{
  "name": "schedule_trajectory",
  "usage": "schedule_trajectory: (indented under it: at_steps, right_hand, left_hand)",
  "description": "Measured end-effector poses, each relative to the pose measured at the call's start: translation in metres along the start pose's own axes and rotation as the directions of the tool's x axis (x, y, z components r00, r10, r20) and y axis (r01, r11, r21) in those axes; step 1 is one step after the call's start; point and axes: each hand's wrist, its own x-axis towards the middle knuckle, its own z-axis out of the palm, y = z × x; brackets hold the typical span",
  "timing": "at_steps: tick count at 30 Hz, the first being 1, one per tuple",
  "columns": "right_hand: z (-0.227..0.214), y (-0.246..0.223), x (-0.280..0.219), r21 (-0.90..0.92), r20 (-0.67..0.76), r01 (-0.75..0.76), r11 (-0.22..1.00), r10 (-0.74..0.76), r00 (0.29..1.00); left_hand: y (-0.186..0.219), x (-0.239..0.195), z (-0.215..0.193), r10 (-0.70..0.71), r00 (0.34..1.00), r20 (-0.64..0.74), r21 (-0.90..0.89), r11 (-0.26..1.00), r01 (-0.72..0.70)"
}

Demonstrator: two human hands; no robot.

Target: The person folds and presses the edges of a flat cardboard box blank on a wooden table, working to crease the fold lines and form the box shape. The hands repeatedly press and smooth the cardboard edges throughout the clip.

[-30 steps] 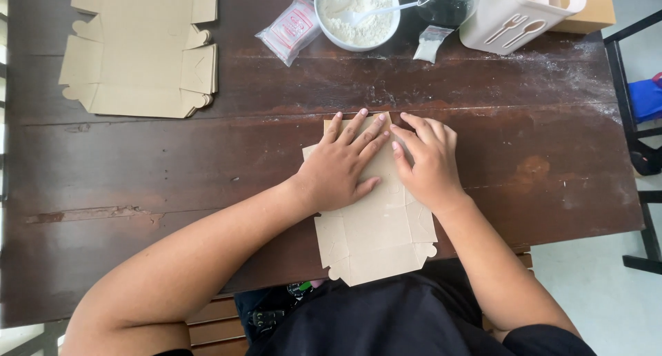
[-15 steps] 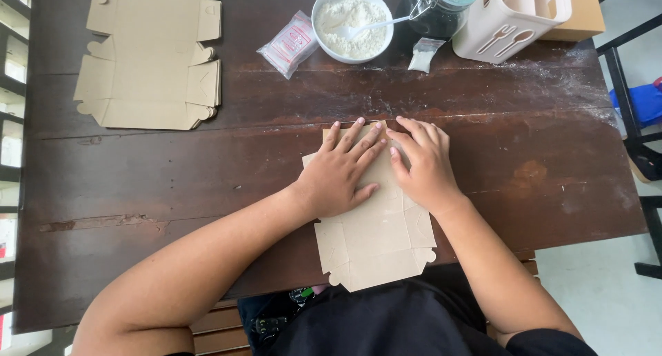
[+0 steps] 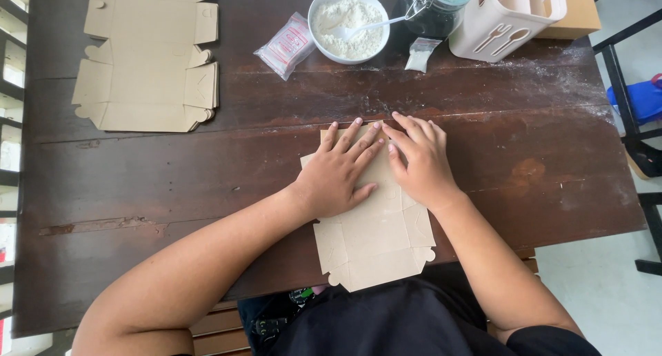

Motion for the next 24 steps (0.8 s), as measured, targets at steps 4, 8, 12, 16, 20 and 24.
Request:
schedule_trajectory:
  at_steps: [4, 8, 12, 16, 20, 24]
  right_hand:
    - [0.002, 0.007, -0.005, 0.011, -0.087, -0.004, 1.000, 0.004, 0.996]
    - [-0.004, 0.010, -0.005, 0.191, -0.120, -0.075, 0.979, 0.099, 0.988]
    - [-0.010, 0.017, -0.001, 0.451, -0.092, -0.132, 0.883, 0.193, 0.977]
    - [-0.021, 0.003, -0.004, 0.718, -0.062, -0.119, 0.686, 0.233, 0.970]
    - [-0.017, 0.004, -0.006, 0.871, 0.012, -0.122, 0.476, 0.227, 0.974]
    - [-0.016, 0.000, -0.006, 0.879, 0.033, -0.111, 0.463, 0.173, 0.984]
  left_hand:
    - [0.000, 0.000, 0.000, -0.004, 1.000, 0.008, -0.011, 1.000, 0.004]
    - [0.000, 0.000, -0.002, -0.009, 1.000, 0.003, -0.011, 1.000, 0.009]
    - [0.000, 0.000, -0.004, -0.013, 1.000, 0.009, -0.012, 1.000, 0.013]
    - [0.001, 0.000, -0.006, -0.017, 0.999, 0.031, -0.021, 1.000, 0.017]
    - [0.002, -0.001, -0.011, -0.034, 0.999, 0.027, -0.023, 0.999, 0.035]
    - [0.001, 0.000, -0.011, -0.031, 0.999, 0.012, -0.038, 0.999, 0.031]
